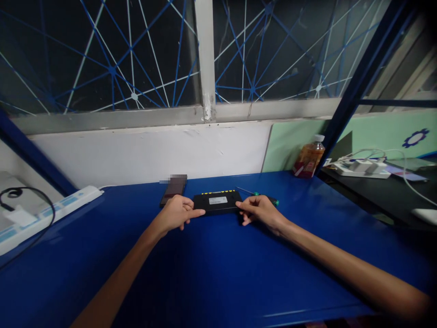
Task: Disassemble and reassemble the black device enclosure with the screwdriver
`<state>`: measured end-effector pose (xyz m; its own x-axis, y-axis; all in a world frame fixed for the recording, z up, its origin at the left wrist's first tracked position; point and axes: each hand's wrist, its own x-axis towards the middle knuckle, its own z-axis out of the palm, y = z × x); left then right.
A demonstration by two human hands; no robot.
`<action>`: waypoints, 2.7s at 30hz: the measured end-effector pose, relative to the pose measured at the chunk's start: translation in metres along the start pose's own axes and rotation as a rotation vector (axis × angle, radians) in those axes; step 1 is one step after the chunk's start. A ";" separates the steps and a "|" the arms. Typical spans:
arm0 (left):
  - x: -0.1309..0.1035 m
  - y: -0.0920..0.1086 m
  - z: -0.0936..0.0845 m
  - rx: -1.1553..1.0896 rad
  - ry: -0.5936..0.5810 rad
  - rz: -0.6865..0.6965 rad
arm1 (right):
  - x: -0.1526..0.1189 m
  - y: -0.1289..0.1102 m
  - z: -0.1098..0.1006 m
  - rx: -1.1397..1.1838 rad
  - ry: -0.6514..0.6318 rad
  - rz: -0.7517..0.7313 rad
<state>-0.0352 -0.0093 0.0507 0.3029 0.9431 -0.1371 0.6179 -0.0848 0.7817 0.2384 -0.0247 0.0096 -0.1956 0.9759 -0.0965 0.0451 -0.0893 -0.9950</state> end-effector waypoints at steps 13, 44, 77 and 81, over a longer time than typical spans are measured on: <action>0.003 -0.003 0.003 0.215 -0.052 0.009 | 0.001 0.000 -0.007 -0.185 -0.083 -0.005; 0.005 -0.005 0.002 0.279 -0.037 -0.004 | 0.000 -0.001 -0.009 -0.140 -0.126 0.035; 0.008 -0.009 0.007 0.313 -0.050 0.002 | 0.004 0.008 -0.012 -0.020 -0.122 0.029; 0.008 -0.009 0.006 0.300 -0.062 -0.009 | 0.004 0.008 -0.011 0.002 -0.085 0.038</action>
<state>-0.0342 -0.0028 0.0391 0.3341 0.9237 -0.1874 0.8048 -0.1761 0.5668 0.2486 -0.0197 0.0014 -0.2758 0.9515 -0.1361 0.0525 -0.1265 -0.9906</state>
